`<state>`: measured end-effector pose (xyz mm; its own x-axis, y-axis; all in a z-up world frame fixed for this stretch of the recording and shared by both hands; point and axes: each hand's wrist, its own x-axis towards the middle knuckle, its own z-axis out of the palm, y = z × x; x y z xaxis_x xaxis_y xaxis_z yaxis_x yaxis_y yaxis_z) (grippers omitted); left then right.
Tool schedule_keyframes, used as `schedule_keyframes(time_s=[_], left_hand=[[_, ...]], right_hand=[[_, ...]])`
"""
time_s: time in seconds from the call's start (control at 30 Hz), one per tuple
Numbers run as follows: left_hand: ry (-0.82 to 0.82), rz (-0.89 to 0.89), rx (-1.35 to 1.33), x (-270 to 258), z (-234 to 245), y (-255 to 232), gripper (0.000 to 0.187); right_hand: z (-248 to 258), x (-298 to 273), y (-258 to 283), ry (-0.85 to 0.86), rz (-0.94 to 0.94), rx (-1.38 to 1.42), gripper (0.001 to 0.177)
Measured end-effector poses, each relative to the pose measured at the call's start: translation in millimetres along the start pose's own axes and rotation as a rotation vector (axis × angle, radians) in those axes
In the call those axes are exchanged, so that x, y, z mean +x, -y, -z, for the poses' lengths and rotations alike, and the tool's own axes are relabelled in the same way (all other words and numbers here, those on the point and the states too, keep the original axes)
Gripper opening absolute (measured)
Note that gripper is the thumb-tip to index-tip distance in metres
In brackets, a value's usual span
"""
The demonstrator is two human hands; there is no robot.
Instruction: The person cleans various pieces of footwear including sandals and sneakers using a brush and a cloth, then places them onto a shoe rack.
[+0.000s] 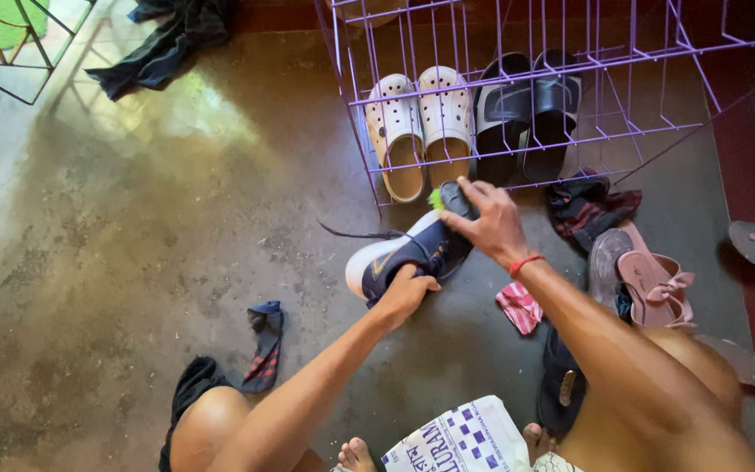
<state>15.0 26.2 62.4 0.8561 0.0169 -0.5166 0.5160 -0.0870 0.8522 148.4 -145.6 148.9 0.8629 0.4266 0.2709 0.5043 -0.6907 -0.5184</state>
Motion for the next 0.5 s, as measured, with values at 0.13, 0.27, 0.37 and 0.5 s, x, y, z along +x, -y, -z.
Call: schedule_keyframes(time_s=[0.13, 0.27, 0.37, 0.5], left_hand=[[0.08, 0.01, -0.598, 28.6, -0.8, 22.6, 0.046], [0.255, -0.082, -1.159, 24.9, 8.4, -3.0, 0.047], [0.354, -0.169, -1.181, 6.6, 12.9, -49.6, 0.061], [0.332, -0.069, -1.126, -3.1, 1.1, -65.7, 0.076]], right_hand=[[-16.8, -18.3, 25.0, 0.033, 0.199, 0.213, 0.068], [4.8, -21.8, 21.1, 0.042, 0.162, 0.265, 0.071], [22.3, -16.9, -4.2, 0.039, 0.136, 0.108, 0.072], [16.3, -20.0, -21.1, 0.076, -0.079, 0.02, 0.072]])
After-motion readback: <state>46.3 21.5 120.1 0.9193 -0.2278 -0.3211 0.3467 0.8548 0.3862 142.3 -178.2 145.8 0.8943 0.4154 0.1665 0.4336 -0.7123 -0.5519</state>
